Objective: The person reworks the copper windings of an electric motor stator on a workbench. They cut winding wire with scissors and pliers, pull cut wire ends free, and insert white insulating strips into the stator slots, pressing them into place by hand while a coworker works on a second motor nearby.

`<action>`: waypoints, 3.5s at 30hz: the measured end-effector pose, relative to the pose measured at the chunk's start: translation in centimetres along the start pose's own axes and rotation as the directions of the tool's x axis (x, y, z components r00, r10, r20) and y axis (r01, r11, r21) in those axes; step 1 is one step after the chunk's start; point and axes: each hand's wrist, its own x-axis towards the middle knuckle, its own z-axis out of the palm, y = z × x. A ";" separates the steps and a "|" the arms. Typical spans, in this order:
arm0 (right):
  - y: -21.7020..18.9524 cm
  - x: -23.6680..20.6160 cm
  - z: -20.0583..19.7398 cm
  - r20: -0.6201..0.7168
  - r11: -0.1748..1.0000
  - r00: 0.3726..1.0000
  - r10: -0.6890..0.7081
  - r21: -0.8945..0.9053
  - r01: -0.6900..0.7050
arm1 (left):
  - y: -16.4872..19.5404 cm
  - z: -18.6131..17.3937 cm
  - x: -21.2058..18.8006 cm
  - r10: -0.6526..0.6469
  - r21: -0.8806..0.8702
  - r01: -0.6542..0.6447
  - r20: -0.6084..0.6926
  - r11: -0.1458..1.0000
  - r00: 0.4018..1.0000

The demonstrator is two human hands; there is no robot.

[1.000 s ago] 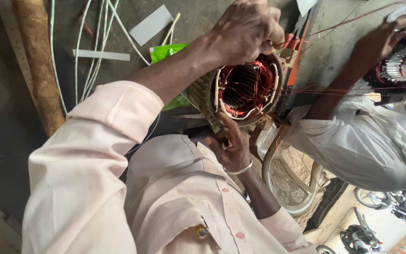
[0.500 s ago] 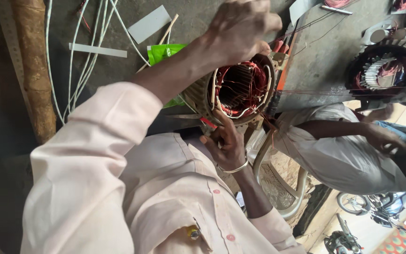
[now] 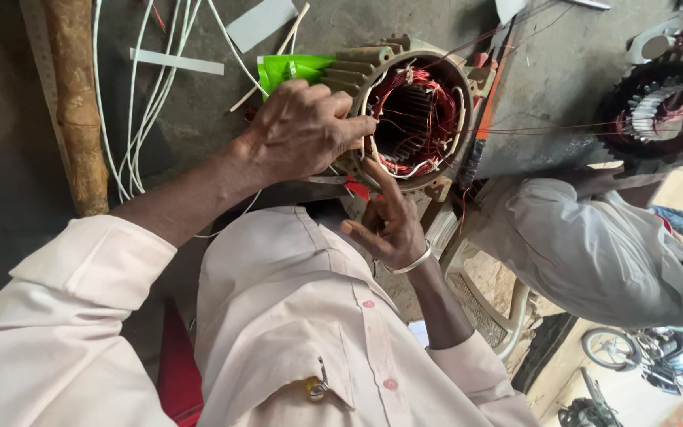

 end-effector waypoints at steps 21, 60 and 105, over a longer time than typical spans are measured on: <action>-0.3 1.9 -1.9 -0.188 0.620 0.853 -0.487 -0.762 0.186 | 2.3 -0.2 0.6 -0.227 -0.158 0.221 -0.020 0.963 0.974; 5.0 -1.1 -5.0 -0.438 0.826 0.809 -0.393 -0.555 0.101 | 3.8 1.9 0.3 0.112 0.239 -0.104 -0.019 0.965 0.994; 3.0 1.9 -0.2 -0.320 0.843 0.839 -0.441 -0.469 0.265 | -4.9 9.6 13.2 -0.286 -0.450 0.328 0.160 0.831 0.945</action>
